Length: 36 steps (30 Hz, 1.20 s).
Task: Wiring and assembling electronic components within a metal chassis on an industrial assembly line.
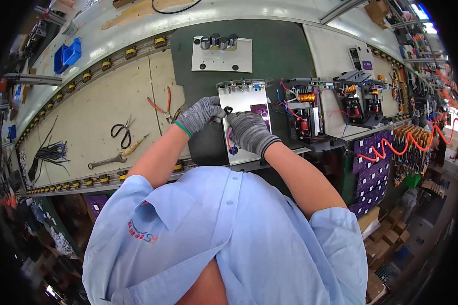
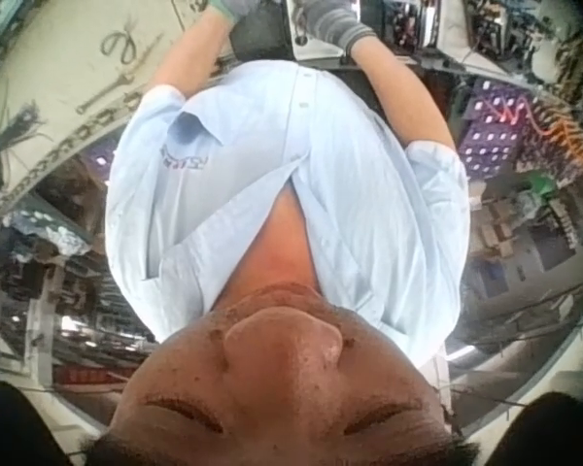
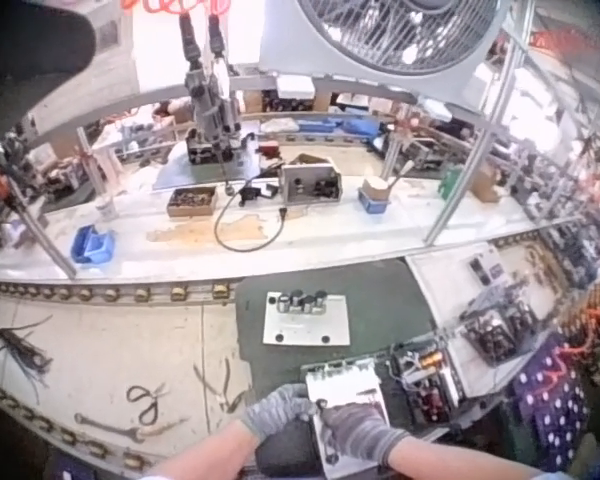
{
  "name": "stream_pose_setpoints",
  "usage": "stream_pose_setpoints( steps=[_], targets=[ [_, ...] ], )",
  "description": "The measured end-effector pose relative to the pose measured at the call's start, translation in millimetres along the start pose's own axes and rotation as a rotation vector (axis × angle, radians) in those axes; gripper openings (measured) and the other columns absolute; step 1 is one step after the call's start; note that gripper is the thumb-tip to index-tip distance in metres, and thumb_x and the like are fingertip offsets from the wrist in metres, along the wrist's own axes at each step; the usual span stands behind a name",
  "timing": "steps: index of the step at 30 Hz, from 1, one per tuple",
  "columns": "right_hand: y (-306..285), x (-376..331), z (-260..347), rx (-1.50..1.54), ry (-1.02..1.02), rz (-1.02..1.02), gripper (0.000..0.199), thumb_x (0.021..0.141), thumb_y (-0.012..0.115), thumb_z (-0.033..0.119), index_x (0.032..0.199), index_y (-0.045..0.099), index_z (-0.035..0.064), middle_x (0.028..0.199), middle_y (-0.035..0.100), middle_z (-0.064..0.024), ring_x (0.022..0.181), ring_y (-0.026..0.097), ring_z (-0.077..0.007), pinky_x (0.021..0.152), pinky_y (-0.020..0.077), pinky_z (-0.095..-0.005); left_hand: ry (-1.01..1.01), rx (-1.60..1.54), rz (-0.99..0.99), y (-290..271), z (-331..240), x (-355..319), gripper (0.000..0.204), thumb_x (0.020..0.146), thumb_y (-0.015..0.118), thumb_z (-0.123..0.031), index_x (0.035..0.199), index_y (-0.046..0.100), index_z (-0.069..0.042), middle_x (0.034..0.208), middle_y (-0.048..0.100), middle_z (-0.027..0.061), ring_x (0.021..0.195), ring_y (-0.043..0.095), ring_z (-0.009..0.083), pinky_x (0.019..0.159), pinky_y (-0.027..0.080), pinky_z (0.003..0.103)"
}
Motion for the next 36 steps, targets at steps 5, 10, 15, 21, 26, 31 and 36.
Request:
stream_pose_setpoints(
  steps=[5, 10, 15, 21, 26, 31, 36],
  targets=[
    [1, -4, 0, 0.003, -0.017, -0.083, 0.032, 0.090, 0.062, 0.027, 0.112, 0.065, 0.0046, 0.100, 0.072, -0.0168, 0.096, 0.071, -0.0350, 0.085, 0.0555, -0.0472, -0.016, 0.050, -0.214, 28, -8, 2, 0.040, 0.084, 0.080, -0.036, 0.109, 0.072, -0.006, 0.087, 0.068, 0.0002, 0.072, 0.059, 0.0090, 0.066, 0.049, 0.027],
    [0, -4, -2, 0.028, -0.024, -0.103, 0.031, 0.093, 0.060, 0.030, 0.108, 0.065, 0.0044, 0.097, 0.073, -0.0168, 0.094, 0.071, -0.0345, 0.084, 0.0554, -0.0477, -0.069, 0.144, -0.225, 30, -22, -7, 0.039, 0.086, 0.080, -0.042, 0.101, 0.072, -0.007, 0.081, 0.064, -0.0003, 0.067, 0.054, 0.0102, 0.065, 0.048, 0.028],
    [4, -11, -2, 0.067, -0.042, -0.152, 0.031, 0.094, 0.058, 0.031, 0.109, 0.064, 0.0045, 0.096, 0.073, -0.0166, 0.093, 0.071, -0.0343, 0.083, 0.0552, -0.0476, -0.097, 0.158, -0.352, 27, -14, -7, 0.033, 0.085, 0.078, -0.036, 0.091, 0.070, -0.005, 0.066, 0.055, 0.0019, 0.058, 0.051, 0.0135, 0.056, 0.045, 0.031],
    [1, -13, -2, 0.094, -0.029, -0.141, 0.034, 0.095, 0.056, 0.033, 0.112, 0.066, 0.0057, 0.099, 0.073, -0.0167, 0.097, 0.071, -0.0342, 0.087, 0.0547, -0.0475, -0.228, 0.092, -0.415, 22, -8, 7, 0.028, 0.085, 0.077, -0.033, 0.084, 0.067, -0.006, 0.061, 0.056, 0.0051, 0.053, 0.054, 0.0172, 0.052, 0.046, 0.034],
    [-7, -11, -8, 0.265, 0.051, -0.101, 0.044, 0.095, 0.059, 0.046, 0.109, 0.068, 0.0049, 0.099, 0.073, -0.0183, 0.097, 0.071, -0.0340, 0.087, 0.0543, -0.0467, -0.199, -0.071, -0.366, 14, -2, 7, 0.024, 0.087, 0.075, -0.029, 0.083, 0.067, -0.007, 0.063, 0.060, 0.0058, 0.054, 0.056, 0.0186, 0.053, 0.048, 0.035],
    [-27, 6, -12, 0.339, 0.223, -0.075, 0.053, 0.096, 0.057, 0.054, 0.108, 0.071, 0.0046, 0.098, 0.075, -0.0181, 0.098, 0.072, -0.0343, 0.090, 0.0539, -0.0451, -0.250, -0.087, -0.251, 4, -4, 13, 0.016, 0.089, 0.071, -0.022, 0.084, 0.070, -0.006, 0.069, 0.064, 0.0066, 0.057, 0.058, 0.0183, 0.053, 0.047, 0.035],
    [-40, 21, 9, 0.011, 0.165, -0.077, 0.039, 0.097, 0.058, 0.042, 0.104, 0.075, 0.0076, 0.097, 0.076, -0.0159, 0.096, 0.073, -0.0295, 0.085, 0.0544, -0.0440, -0.285, -0.003, -0.172, -5, -7, 19, 0.015, 0.087, 0.070, -0.020, 0.084, 0.072, -0.005, 0.069, 0.064, 0.0075, 0.057, 0.058, 0.0180, 0.053, 0.046, 0.035]
  ],
)
Point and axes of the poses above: each hand's wrist, its own x-axis towards the middle knuckle, its own y-axis out of the palm, z = x × y, the point moved 2 cm from there along x, towards the middle knuckle
